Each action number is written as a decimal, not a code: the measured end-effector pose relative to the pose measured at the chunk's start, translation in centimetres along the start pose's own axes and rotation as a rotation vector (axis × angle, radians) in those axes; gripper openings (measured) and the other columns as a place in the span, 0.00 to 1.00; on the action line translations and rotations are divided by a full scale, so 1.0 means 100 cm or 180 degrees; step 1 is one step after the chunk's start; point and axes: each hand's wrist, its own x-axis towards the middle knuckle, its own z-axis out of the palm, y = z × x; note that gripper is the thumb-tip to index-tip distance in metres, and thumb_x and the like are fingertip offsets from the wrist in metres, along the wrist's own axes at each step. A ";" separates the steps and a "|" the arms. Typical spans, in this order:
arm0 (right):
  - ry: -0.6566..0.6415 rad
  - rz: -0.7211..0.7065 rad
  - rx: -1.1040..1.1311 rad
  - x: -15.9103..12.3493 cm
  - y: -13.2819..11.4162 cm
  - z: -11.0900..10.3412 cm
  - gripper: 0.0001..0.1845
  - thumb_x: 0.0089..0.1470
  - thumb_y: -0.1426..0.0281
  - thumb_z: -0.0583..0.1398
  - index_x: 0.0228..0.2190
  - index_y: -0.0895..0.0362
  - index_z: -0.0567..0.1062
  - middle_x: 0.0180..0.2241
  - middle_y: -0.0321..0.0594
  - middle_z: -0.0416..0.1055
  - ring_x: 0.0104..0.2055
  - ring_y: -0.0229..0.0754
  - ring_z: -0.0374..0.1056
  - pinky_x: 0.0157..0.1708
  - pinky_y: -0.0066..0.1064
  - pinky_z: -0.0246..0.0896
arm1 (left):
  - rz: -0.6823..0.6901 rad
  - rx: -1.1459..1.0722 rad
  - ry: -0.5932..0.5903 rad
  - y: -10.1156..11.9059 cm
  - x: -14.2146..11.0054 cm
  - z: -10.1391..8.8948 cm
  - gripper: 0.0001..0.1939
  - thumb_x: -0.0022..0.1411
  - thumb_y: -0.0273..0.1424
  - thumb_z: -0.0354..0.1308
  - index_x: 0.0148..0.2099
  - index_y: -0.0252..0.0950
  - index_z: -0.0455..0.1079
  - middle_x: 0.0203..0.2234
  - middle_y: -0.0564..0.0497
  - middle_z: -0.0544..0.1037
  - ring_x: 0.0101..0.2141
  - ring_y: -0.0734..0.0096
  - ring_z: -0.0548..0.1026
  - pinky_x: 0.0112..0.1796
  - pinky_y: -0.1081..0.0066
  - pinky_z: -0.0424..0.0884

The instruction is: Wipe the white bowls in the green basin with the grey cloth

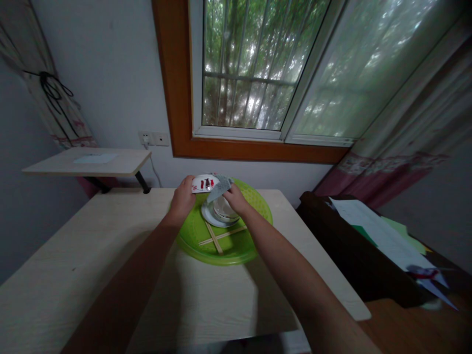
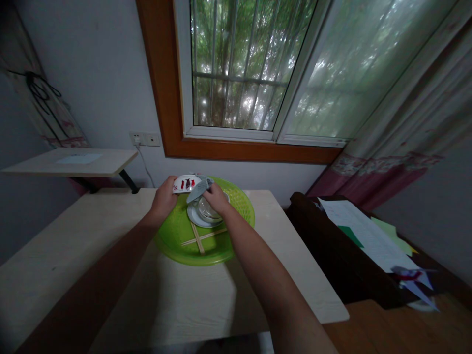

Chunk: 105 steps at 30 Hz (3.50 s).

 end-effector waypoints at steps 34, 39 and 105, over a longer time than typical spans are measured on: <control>0.0008 -0.0250 0.0324 -0.001 0.004 -0.001 0.22 0.55 0.64 0.62 0.51 0.53 0.80 0.53 0.42 0.78 0.60 0.53 0.70 0.65 0.49 0.60 | 0.0077 -0.0010 0.0085 -0.004 0.001 0.002 0.27 0.53 0.14 0.49 0.54 0.37 0.68 0.48 0.43 0.78 0.50 0.58 0.76 0.51 0.63 0.72; 0.0032 -0.0254 0.0337 0.000 0.002 -0.001 0.21 0.55 0.64 0.61 0.50 0.52 0.81 0.52 0.41 0.78 0.60 0.52 0.69 0.66 0.48 0.59 | 0.0036 0.0045 0.0066 -0.003 0.001 0.002 0.24 0.56 0.15 0.49 0.53 0.37 0.68 0.47 0.43 0.78 0.49 0.58 0.76 0.50 0.63 0.72; -0.0016 0.0146 -0.0077 -0.004 0.009 0.005 0.39 0.58 0.64 0.60 0.69 0.50 0.61 0.70 0.42 0.59 0.74 0.48 0.51 0.73 0.49 0.41 | -0.0339 0.0078 0.0072 -0.002 0.007 0.004 0.17 0.65 0.23 0.49 0.53 0.36 0.72 0.46 0.40 0.82 0.48 0.57 0.79 0.51 0.61 0.72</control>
